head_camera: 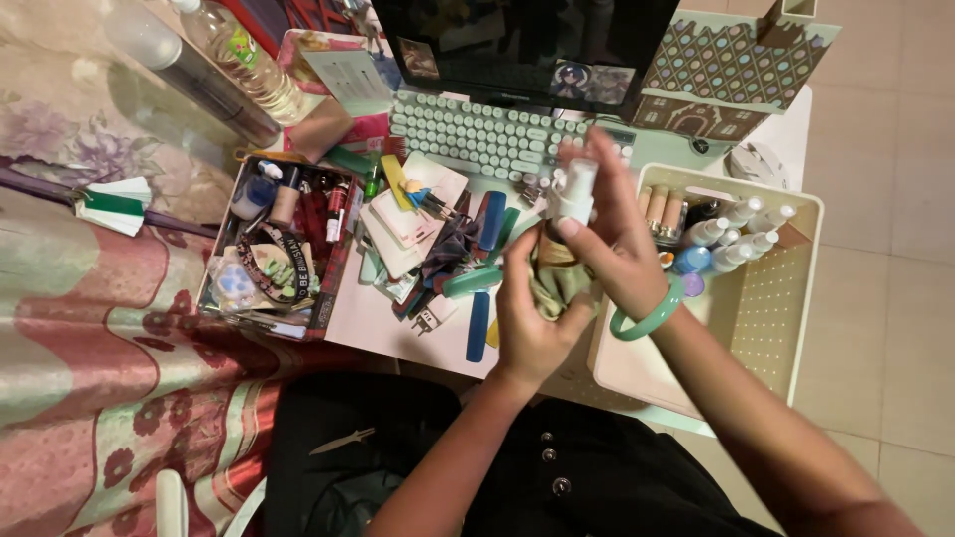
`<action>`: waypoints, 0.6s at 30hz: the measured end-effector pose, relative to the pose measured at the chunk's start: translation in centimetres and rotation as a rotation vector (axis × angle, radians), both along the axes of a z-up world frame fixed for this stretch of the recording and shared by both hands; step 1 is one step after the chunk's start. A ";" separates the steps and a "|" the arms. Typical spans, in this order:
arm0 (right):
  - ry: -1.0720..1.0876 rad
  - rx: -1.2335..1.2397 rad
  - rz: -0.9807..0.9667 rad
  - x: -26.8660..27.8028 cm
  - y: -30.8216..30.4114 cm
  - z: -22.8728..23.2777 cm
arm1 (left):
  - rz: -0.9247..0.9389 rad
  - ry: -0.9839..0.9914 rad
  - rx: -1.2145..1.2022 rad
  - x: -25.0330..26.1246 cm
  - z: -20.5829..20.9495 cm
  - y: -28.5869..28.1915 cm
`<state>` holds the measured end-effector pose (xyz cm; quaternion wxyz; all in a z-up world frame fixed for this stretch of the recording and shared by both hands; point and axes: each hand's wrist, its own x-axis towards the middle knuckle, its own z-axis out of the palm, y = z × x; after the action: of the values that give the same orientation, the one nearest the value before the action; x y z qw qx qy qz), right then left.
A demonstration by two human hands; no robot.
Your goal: Organizing and cleaning various cosmetic bottles and containers into a storage basket on a desk.
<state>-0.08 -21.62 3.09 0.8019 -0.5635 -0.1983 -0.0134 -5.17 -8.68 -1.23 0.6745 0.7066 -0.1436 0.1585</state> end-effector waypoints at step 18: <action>-0.037 -0.454 -0.171 -3.2 -5.3 -1.6 | -0.111 -0.010 -0.187 2.5 3.0 0.1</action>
<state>-3.25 -26.93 1.51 0.6466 -0.7438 -0.1624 -0.0466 -2.67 -8.54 1.80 0.7446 0.6307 -0.1703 0.1370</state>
